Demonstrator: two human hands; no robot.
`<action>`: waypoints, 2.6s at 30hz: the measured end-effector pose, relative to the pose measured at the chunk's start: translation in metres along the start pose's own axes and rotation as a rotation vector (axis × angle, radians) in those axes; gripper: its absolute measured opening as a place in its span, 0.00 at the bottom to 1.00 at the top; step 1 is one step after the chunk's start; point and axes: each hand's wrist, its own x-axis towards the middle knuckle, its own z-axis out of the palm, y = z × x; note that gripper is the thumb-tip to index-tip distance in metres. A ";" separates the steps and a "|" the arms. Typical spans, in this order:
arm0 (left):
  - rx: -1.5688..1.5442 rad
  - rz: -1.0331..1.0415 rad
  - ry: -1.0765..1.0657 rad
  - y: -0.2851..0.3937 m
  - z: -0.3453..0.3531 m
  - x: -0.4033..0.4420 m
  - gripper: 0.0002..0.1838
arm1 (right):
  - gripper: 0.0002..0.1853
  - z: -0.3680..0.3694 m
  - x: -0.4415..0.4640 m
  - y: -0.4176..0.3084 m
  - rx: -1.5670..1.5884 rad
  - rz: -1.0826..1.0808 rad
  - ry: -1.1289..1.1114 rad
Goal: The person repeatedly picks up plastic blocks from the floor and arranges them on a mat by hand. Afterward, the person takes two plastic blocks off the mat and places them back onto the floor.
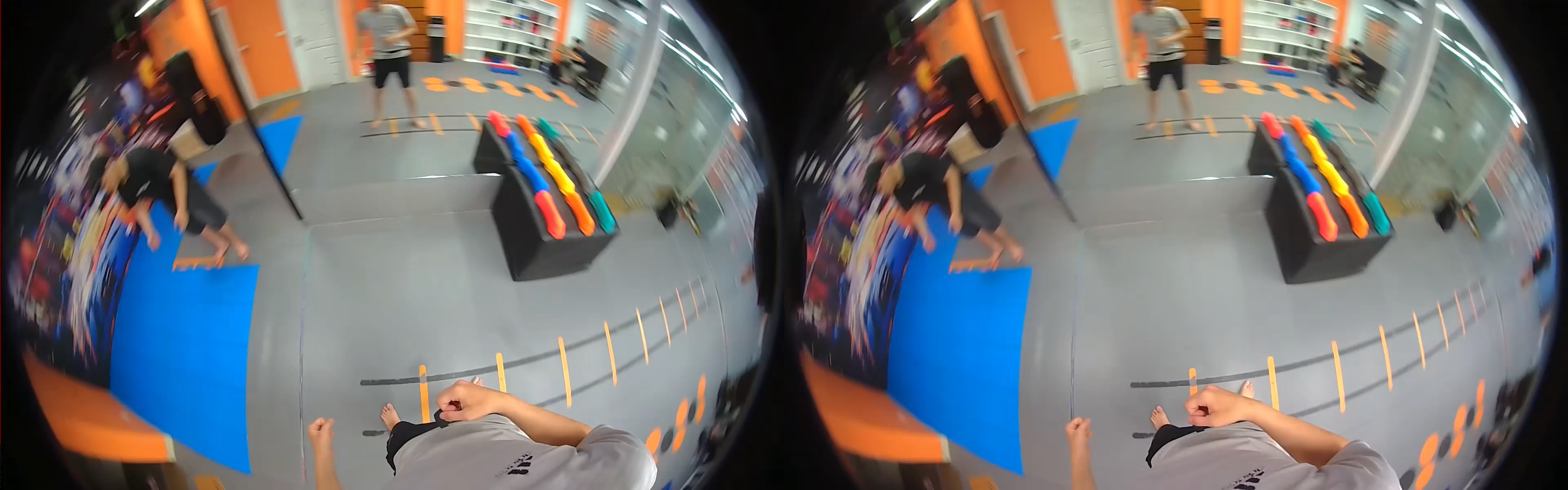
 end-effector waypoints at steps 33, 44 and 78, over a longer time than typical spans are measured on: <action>0.834 0.387 -2.326 0.051 0.913 -0.208 0.18 | 0.20 -0.143 -0.472 0.198 0.476 0.022 1.935; 0.542 0.109 -1.060 0.079 1.045 -0.031 0.25 | 0.08 -0.473 -0.508 0.312 0.418 0.436 1.165; 0.952 -0.563 -0.517 -0.094 1.402 0.269 0.64 | 0.43 -0.904 -0.407 0.896 1.440 1.288 1.249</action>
